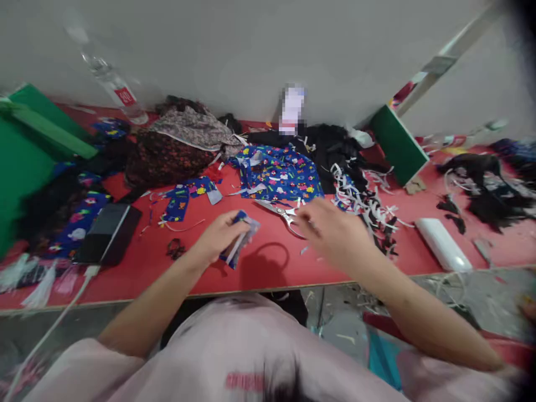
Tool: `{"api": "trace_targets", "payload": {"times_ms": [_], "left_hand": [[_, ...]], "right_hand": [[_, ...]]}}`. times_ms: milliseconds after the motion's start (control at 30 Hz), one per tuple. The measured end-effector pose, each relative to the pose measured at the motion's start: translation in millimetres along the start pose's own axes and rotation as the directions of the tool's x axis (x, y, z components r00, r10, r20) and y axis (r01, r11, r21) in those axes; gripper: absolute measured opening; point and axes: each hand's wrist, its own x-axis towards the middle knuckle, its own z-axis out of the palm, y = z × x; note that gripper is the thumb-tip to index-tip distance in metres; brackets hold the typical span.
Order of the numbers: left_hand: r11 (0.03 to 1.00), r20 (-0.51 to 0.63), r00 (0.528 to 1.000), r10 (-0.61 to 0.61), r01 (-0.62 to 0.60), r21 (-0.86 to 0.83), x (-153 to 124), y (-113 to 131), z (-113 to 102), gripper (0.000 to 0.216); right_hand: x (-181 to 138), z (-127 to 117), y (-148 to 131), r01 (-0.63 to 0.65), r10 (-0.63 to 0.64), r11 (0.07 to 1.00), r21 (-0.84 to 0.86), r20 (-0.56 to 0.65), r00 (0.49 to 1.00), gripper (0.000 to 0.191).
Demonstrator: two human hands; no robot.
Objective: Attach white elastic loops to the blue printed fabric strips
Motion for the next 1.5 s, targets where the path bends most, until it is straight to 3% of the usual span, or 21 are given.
{"api": "trace_targets", "payload": {"times_ms": [100,167,300,400,467,567,667,767,833,967,1233,1300,1367,1433,1500], "left_hand": [[0.996,-0.03,0.999,0.024,-0.027,-0.081,0,-1,-5,0.018],[0.991,-0.031,0.999,0.029,-0.033,-0.13,-1,-2,-2,0.023],[0.98,-0.02,1.0,0.018,-0.022,-0.2,-2,-2,10,0.02],[0.977,-0.024,0.999,0.032,-0.036,-0.209,-5,-1,15,0.015],[0.98,-0.04,0.998,0.058,-0.064,-0.187,-8,-2,16,0.013],[0.987,-0.093,0.989,0.117,-0.126,-0.098,-10,-5,17,0.018],[0.98,-0.151,0.969,0.197,-0.2,-0.001,-9,-8,22,0.026],[0.95,-0.216,0.926,0.308,-0.29,0.112,-11,-8,28,0.028],[0.911,-0.232,0.891,0.391,-0.337,0.239,-15,-7,32,0.027],[0.791,-0.18,0.822,0.54,-0.423,0.442,-26,-9,35,0.024],[0.568,-0.052,0.629,0.776,-0.66,0.491,-24,-26,33,0.034],[0.611,-0.086,0.655,0.75,-0.638,0.468,-24,-28,32,0.035],[0.703,-0.151,0.717,0.68,-0.58,0.412,-25,-27,33,0.035],[0.777,-0.199,0.768,0.608,-0.525,0.347,-28,-25,34,0.035],[0.809,-0.221,0.789,0.573,-0.503,0.303,-29,-24,36,0.035]], "right_hand": [[2,11,57,-0.182,0.162,0.981,-0.061,-0.239,0.957,0.02],[0,28,86,-0.282,0.235,0.951,-0.126,-0.299,0.925,0.023],[-12,76,117,-0.326,0.293,0.905,-0.272,-0.156,0.943,0.035],[-19,98,129,-0.312,0.299,0.937,-0.156,-0.102,0.949,0.043],[-20,98,131,-0.3,0.291,0.953,-0.05,-0.134,0.947,0.046],[-17,80,106,-0.273,0.266,0.962,0.019,-0.3,0.916,0.032],[-14,52,41,-0.187,0.26,0.959,0.213,-0.396,0.881,0.019],[-10,38,-29,-0.075,0.212,0.858,0.509,-0.217,0.953,0.011],[-6,39,-57,-0.137,0.272,0.771,0.621,-0.127,0.954,0.009],[2,50,-66,-0.293,0.406,0.571,0.767,0.046,0.913,0.013],[5,57,-63,-0.319,0.405,0.117,0.94,0.248,0.88,0.016],[4,59,-65,-0.315,0.392,0.058,0.947,0.269,0.88,0.017],[3,59,-66,-0.306,0.384,0.048,0.951,0.266,0.884,0.015],[2,58,-68,-0.305,0.391,0.065,0.95,0.258,0.884,0.014],[1,55,-70,-0.317,0.418,0.115,0.941,0.244,0.875,0.013]]}}
